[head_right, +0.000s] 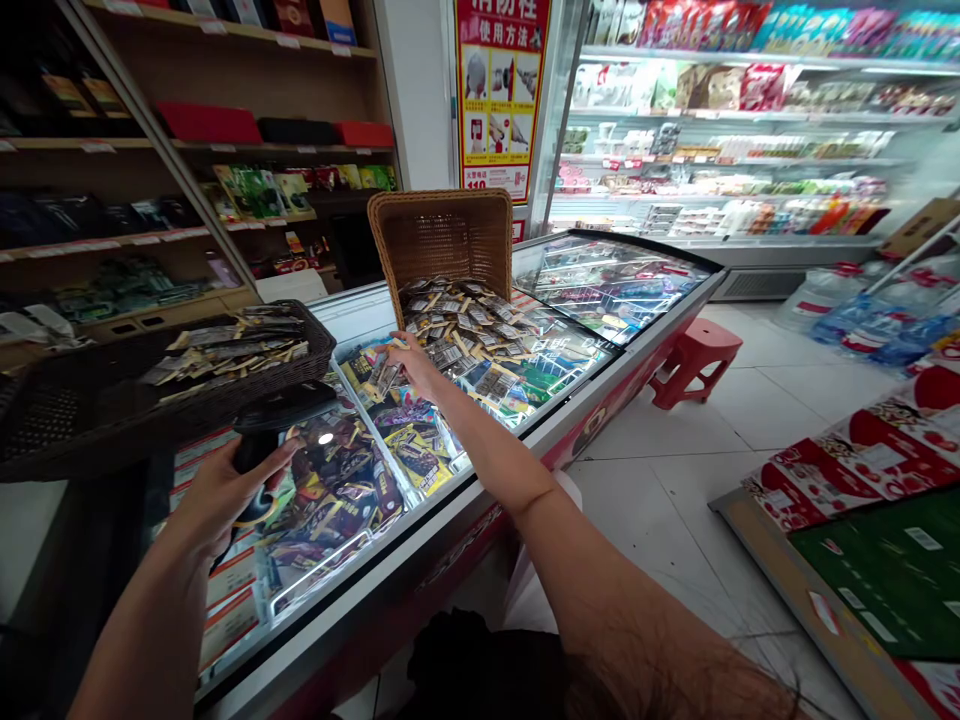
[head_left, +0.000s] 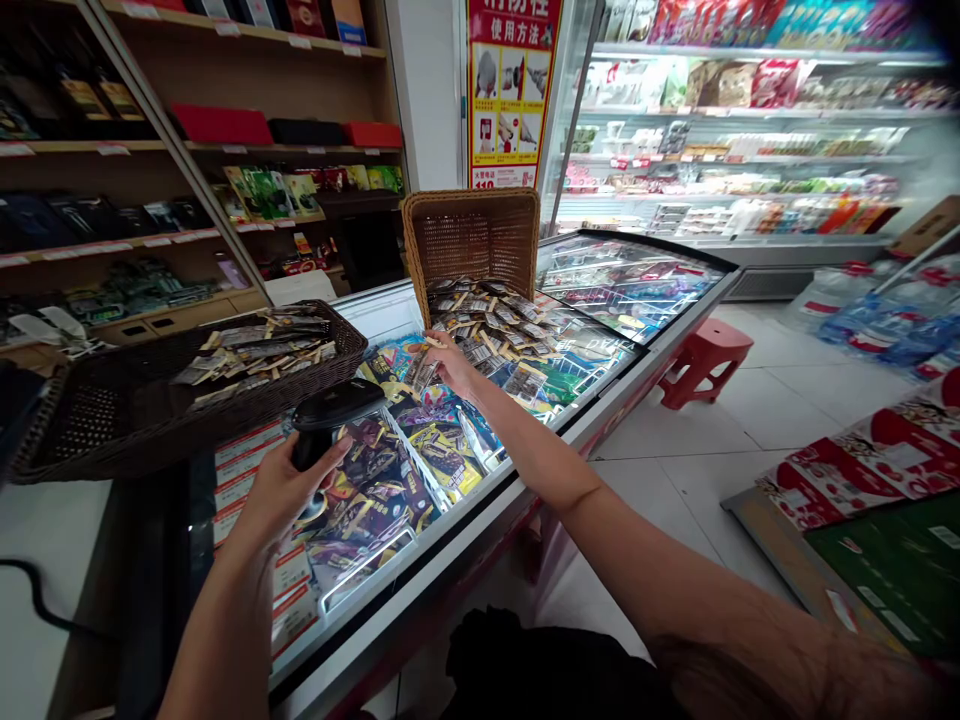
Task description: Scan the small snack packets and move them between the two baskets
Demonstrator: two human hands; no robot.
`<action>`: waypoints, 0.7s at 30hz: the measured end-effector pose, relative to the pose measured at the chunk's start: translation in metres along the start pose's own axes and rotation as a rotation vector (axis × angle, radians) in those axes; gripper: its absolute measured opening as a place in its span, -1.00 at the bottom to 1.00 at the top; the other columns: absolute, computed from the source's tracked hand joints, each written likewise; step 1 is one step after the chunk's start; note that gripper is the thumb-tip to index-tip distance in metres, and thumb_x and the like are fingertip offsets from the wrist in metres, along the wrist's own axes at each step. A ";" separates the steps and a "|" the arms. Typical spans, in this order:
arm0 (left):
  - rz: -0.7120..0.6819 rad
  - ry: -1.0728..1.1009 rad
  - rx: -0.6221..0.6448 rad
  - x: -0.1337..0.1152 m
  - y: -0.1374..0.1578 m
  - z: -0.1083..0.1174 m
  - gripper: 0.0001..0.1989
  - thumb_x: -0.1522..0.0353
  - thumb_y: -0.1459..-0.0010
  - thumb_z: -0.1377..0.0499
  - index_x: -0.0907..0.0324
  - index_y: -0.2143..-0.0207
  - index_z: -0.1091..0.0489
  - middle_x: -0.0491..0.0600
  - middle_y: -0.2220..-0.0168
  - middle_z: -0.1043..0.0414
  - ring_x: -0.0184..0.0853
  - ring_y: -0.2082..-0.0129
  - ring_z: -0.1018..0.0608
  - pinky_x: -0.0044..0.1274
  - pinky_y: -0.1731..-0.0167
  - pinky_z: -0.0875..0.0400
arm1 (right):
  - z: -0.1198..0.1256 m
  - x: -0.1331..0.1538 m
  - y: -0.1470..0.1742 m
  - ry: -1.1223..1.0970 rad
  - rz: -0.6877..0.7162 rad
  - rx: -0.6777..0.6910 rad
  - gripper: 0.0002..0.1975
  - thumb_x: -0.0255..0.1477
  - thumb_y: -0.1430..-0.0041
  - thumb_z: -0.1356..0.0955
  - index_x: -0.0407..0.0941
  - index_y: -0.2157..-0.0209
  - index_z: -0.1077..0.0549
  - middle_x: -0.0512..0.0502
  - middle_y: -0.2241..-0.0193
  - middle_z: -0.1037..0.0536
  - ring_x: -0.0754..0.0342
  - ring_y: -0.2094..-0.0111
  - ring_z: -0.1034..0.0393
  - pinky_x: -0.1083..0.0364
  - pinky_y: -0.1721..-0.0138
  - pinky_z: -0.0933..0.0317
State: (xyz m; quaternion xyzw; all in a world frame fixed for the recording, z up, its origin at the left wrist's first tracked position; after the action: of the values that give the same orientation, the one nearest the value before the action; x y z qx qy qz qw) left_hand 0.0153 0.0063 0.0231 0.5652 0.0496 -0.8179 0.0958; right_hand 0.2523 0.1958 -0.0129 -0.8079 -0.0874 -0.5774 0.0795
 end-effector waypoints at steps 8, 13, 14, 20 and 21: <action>0.009 0.049 -0.026 0.005 -0.005 0.008 -0.36 -0.09 0.23 -0.59 0.12 0.35 -0.43 -0.20 0.58 -0.35 -0.41 0.56 -0.33 -0.53 0.52 -0.14 | -0.002 0.008 0.004 -0.076 0.039 -0.020 -0.56 -0.58 0.06 -0.38 0.00 0.09 -0.42 0.05 0.21 -0.70 0.04 0.35 -0.36 0.16 0.48 -0.15; 0.000 -0.009 0.011 0.007 -0.004 0.000 -0.36 -0.15 0.22 -0.57 0.11 0.42 -0.41 -0.19 0.62 -0.32 -0.40 0.56 -0.31 -0.54 0.54 -0.16 | -0.002 0.008 0.003 -0.079 0.076 -0.059 -0.53 -0.57 0.13 -0.34 0.00 0.10 -0.38 0.03 0.18 -0.71 0.05 0.34 -0.37 0.17 0.49 -0.13; -0.002 -0.011 0.018 0.008 -0.005 -0.001 -0.35 -0.15 0.23 -0.57 0.11 0.42 -0.42 -0.19 0.61 -0.33 -0.40 0.56 -0.31 -0.54 0.54 -0.17 | -0.001 0.007 0.002 -0.082 0.088 -0.066 -0.53 -0.56 0.13 -0.34 0.00 0.10 -0.39 0.03 0.18 -0.72 0.05 0.34 -0.37 0.17 0.49 -0.12; 0.002 0.006 0.058 0.004 -0.001 -0.005 -0.34 -0.13 0.26 -0.60 0.13 0.40 -0.44 -0.20 0.55 -0.35 -0.41 0.55 -0.33 -0.55 0.54 -0.21 | 0.004 0.001 -0.005 -0.095 0.118 -0.082 -0.53 -0.51 0.14 -0.36 0.00 0.10 -0.41 0.03 0.20 -0.71 0.06 0.36 -0.36 0.18 0.53 -0.02; -0.001 0.014 0.055 0.002 0.002 -0.005 -0.35 -0.12 0.23 -0.60 0.13 0.38 -0.45 -0.21 0.54 -0.35 -0.41 0.54 -0.33 -0.56 0.53 -0.22 | 0.004 0.000 -0.005 -0.106 0.117 -0.074 -0.53 -0.51 0.14 -0.37 0.01 0.10 -0.42 0.04 0.21 -0.71 0.05 0.35 -0.37 0.17 0.52 -0.04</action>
State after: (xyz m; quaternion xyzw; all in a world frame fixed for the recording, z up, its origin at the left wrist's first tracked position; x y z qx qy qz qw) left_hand 0.0194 0.0054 0.0192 0.5735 0.0281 -0.8149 0.0794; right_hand 0.2551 0.2019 -0.0141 -0.8433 -0.0229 -0.5312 0.0785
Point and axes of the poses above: each hand's wrist, its own y-axis away from the middle knuckle, its own z-axis out of the back of the hand, x = y × z, the point moved 6 cm from there along -y, towards the middle knuckle
